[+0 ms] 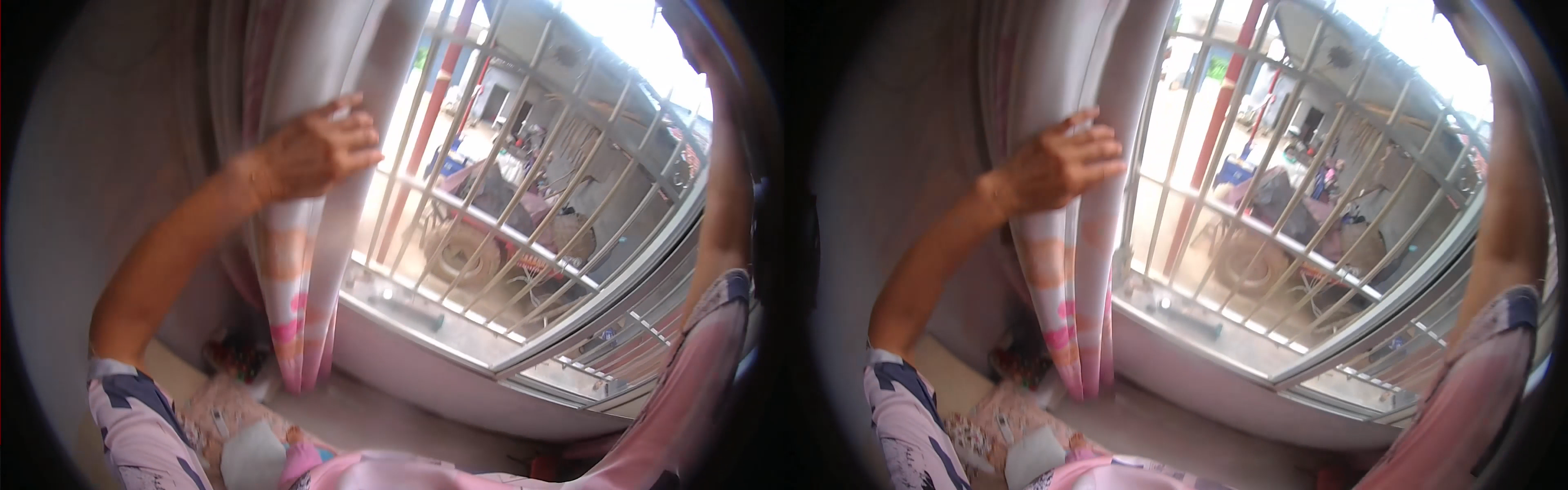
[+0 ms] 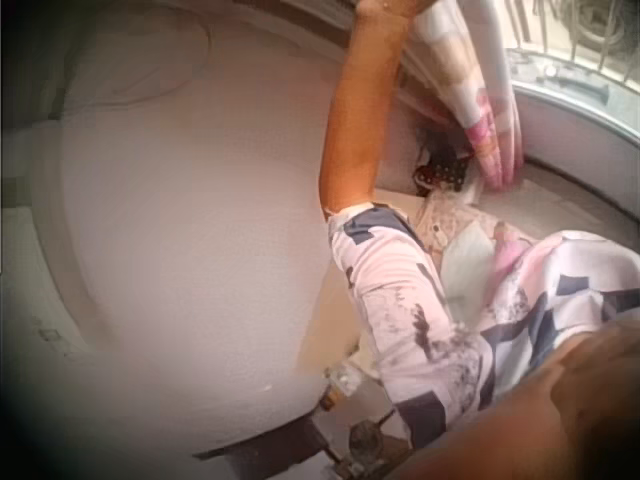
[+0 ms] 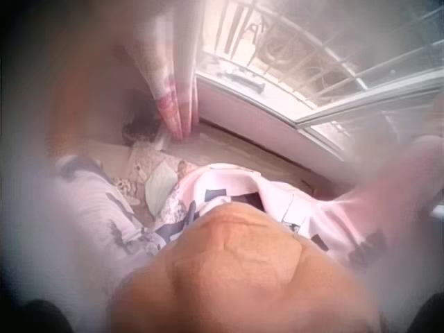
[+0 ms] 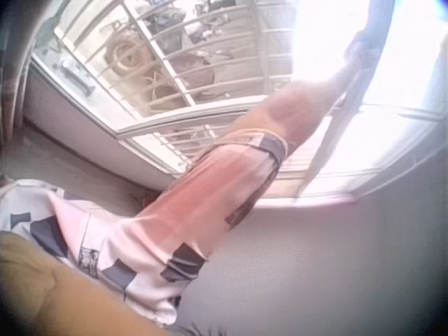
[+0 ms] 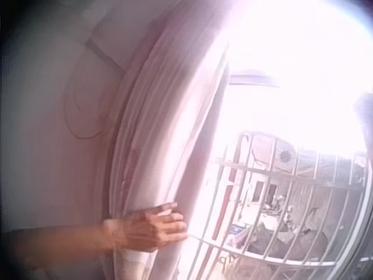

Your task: The person cleans a window by wiping the glass panes and frame with a cloth, sliding the window open and closed, and moving the curtain aside to wipe different sections.

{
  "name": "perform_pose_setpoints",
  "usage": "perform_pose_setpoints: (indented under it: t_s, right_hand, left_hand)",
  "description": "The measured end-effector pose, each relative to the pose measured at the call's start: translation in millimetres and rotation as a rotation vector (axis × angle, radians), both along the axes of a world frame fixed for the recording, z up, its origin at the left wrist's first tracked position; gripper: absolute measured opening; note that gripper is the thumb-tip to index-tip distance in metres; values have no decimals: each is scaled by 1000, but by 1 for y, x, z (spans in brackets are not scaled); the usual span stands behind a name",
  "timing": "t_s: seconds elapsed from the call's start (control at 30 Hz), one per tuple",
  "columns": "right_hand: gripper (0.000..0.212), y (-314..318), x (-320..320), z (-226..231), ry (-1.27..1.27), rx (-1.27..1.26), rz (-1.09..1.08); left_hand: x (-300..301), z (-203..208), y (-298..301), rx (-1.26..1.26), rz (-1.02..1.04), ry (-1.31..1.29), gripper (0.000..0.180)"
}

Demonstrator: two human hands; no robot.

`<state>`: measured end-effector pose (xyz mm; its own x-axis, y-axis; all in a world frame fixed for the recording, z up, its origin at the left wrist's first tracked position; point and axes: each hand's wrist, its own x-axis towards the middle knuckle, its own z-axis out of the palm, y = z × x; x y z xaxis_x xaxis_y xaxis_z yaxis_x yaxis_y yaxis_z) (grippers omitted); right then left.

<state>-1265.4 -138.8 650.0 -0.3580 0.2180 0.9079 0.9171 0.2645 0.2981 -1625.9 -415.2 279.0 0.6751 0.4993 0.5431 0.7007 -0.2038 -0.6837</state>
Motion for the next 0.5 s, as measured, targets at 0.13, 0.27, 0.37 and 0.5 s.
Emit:
perform_pose_setpoints:
  t_s: [0.13,0.27,0.37,0.5]
  right_hand:
    - [46,-13,25,17,239,89,-19]
    - [45,-55,14,-6,288,85,-75]
    - [45,-56,4,-11,339,65,-39]
    - [43,-45,3,-16,348,110,38]
  left_hand:
    - [28,61,23,-83,-144,104,20]
    - [49,125,74,23,0,250,33]
    - [48,166,105,119,222,315,39]
    - [-7,193,108,173,539,275,45]
